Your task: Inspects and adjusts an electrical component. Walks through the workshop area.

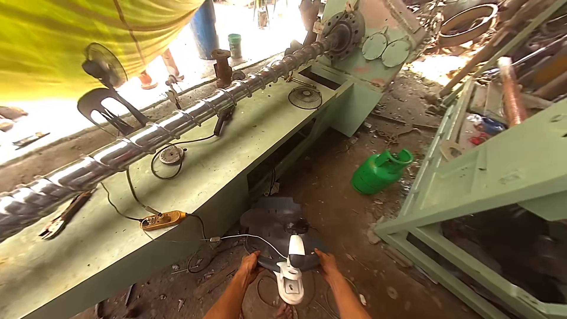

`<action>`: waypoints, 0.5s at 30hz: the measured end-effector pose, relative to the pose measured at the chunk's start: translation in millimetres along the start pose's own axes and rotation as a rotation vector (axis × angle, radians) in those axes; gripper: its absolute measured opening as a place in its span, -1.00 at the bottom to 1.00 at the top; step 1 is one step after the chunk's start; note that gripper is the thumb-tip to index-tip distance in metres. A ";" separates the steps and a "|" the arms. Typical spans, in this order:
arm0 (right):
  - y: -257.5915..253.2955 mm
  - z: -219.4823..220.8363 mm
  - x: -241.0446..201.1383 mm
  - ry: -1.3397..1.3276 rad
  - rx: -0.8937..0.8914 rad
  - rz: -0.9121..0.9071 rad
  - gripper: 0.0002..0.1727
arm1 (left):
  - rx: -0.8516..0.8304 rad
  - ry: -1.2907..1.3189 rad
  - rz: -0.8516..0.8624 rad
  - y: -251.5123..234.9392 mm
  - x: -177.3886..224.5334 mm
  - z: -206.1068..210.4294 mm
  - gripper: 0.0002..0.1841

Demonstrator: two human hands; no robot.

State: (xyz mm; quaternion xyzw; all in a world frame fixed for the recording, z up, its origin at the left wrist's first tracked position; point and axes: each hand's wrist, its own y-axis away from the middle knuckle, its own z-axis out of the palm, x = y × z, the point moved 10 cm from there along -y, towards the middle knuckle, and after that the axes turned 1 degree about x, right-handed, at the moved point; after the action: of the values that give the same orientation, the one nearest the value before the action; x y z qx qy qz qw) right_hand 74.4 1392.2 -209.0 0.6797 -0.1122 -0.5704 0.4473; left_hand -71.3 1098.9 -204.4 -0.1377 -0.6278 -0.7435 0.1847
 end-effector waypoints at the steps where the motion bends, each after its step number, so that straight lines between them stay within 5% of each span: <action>1: 0.4 -0.8 -0.1 -0.010 -0.005 -0.002 -0.62 | -0.003 -0.003 0.008 0.2 0.5 1.1 -0.60; 15: -8.2 2.4 -13.3 -0.023 0.006 -0.021 -0.60 | -0.027 -0.071 0.072 -16.0 27.7 18.9 -0.58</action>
State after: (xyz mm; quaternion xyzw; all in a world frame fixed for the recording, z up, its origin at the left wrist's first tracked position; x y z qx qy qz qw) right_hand 65.1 1404.6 -205.9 0.6754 -0.1120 -0.5827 0.4379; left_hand -103.7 1116.9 -203.1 -0.1888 -0.6185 -0.7394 0.1872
